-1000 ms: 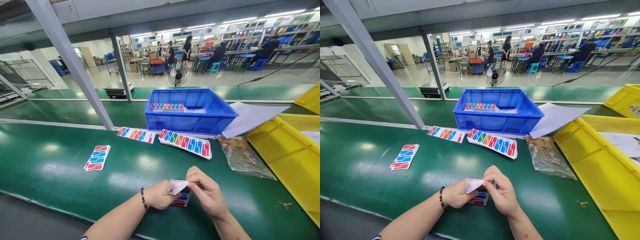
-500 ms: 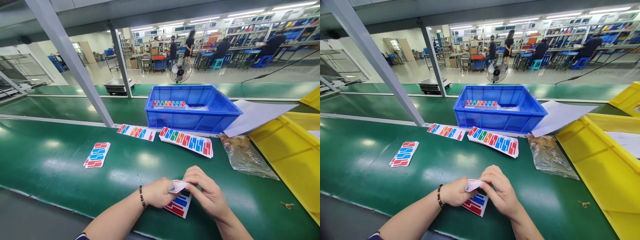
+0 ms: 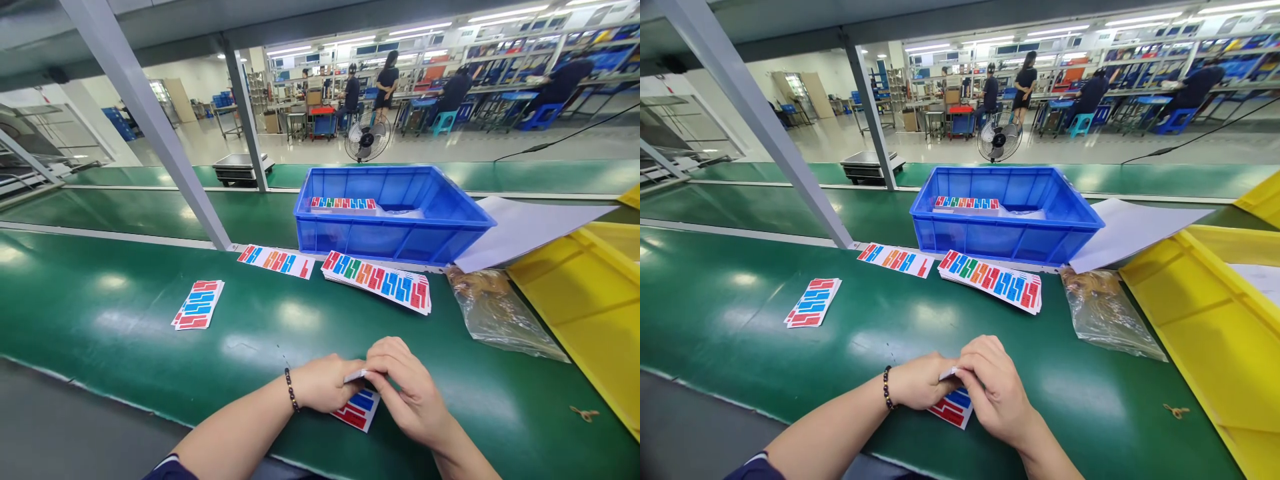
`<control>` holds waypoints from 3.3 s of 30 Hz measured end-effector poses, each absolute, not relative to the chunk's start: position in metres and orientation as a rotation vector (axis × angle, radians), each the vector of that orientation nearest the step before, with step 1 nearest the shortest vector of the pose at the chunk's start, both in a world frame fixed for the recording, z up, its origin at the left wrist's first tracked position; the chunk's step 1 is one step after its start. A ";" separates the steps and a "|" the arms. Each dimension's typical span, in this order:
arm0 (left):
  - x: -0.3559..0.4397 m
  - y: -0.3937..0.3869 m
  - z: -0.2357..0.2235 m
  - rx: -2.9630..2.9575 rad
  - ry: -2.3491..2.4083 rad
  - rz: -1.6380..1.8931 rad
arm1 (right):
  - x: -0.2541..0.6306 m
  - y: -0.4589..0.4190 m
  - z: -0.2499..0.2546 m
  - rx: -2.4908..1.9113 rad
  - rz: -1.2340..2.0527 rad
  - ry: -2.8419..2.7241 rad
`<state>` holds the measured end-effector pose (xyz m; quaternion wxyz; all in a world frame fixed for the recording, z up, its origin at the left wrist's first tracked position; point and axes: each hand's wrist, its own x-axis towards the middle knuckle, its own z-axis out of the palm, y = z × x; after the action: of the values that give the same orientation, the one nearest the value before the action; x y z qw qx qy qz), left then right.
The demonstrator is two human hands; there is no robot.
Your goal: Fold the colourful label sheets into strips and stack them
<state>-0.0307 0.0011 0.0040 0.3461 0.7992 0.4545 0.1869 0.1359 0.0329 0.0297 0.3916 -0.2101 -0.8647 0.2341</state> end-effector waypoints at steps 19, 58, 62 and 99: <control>-0.039 0.006 0.009 1.644 1.020 0.595 | 0.166 0.057 0.022 -0.804 0.969 -2.032; -0.258 -0.012 0.045 0.651 1.872 1.385 | 0.135 0.085 -0.020 -1.349 1.420 -1.517; -0.296 -0.027 0.042 0.615 2.008 1.316 | 0.134 0.084 -0.023 -1.337 1.410 -1.556; -0.255 -0.009 -0.002 1.056 2.855 0.352 | 0.133 0.084 -0.025 -1.350 1.197 -1.899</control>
<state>-0.2546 -0.0088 -0.0023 0.0388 0.3443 0.9310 0.1149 0.1331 0.0843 -0.0248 0.2579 -0.4980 -0.7004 0.4414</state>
